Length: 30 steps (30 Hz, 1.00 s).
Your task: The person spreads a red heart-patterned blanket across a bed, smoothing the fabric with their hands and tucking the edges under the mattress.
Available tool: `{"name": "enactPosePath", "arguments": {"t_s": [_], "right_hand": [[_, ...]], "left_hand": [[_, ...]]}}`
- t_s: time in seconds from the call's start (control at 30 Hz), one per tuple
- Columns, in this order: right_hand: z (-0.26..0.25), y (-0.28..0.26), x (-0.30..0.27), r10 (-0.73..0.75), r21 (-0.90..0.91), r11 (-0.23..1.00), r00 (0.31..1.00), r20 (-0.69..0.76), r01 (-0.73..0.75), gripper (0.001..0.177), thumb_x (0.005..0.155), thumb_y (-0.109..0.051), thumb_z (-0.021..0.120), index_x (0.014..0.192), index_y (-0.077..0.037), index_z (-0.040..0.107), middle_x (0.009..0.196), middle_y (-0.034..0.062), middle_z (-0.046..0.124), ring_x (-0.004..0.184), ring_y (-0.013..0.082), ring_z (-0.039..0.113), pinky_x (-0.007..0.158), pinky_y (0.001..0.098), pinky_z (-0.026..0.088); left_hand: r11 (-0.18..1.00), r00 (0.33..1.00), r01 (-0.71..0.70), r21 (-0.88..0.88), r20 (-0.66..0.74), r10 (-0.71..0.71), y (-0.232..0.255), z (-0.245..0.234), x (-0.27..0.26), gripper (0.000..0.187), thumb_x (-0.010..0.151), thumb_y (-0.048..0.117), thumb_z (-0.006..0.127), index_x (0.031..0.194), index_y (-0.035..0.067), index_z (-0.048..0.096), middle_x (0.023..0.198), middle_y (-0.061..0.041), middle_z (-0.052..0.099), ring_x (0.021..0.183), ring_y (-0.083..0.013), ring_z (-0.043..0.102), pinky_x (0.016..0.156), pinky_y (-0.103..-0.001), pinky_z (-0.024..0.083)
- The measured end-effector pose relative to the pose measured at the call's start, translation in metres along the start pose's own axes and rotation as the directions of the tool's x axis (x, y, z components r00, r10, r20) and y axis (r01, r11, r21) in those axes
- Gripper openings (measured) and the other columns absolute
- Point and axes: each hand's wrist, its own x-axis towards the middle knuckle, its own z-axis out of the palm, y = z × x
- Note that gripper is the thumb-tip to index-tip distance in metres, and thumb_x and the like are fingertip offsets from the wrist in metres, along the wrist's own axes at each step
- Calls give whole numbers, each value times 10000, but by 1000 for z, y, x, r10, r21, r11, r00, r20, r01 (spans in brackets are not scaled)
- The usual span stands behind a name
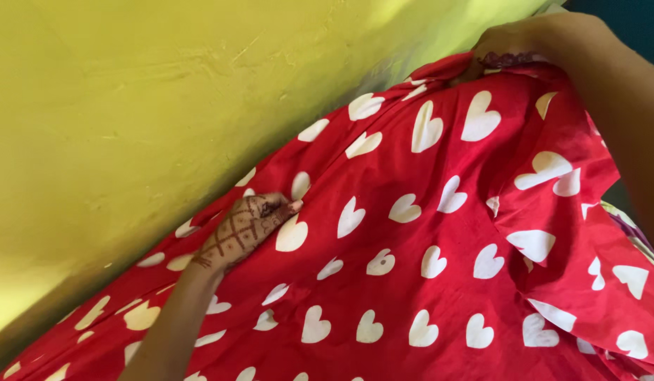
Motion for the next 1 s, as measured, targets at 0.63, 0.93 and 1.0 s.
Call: {"name": "enactPosePath", "arguments": {"t_s": [0.63,0.93,1.0], "right_hand": [[4,-7,-51,-252,734,640,965,-80,228,671,873,-72,607,1512,-271,550,1326,125,651,1130,328,616,939,445,493],[28,7,-46,-242,705,673,967,-76,224,567,995,-273,623,1542,-167,519,1501,89,608,1317,240,579,1125,362,421],[38,9,-24,-373,671,632,911,-177,389,683,996,-298,601,1640,-235,385,1589,43,505,1359,203,494,1120,360,352]], "left_hand": [[976,986,-150,-159,-98,136,-37,17,26,570,954,393,593,1478,211,465,1521,-23,529,1432,-213,483,1126,-385,440],[918,984,-180,-353,-79,162,-59,13,31,439,1027,257,514,1452,193,601,1524,-42,597,1424,-204,512,1181,-313,323],[988,979,-70,-140,-197,42,-68,16,40,499,1014,274,520,1510,234,556,1626,-98,344,1485,-243,340,1180,-364,216]]}}
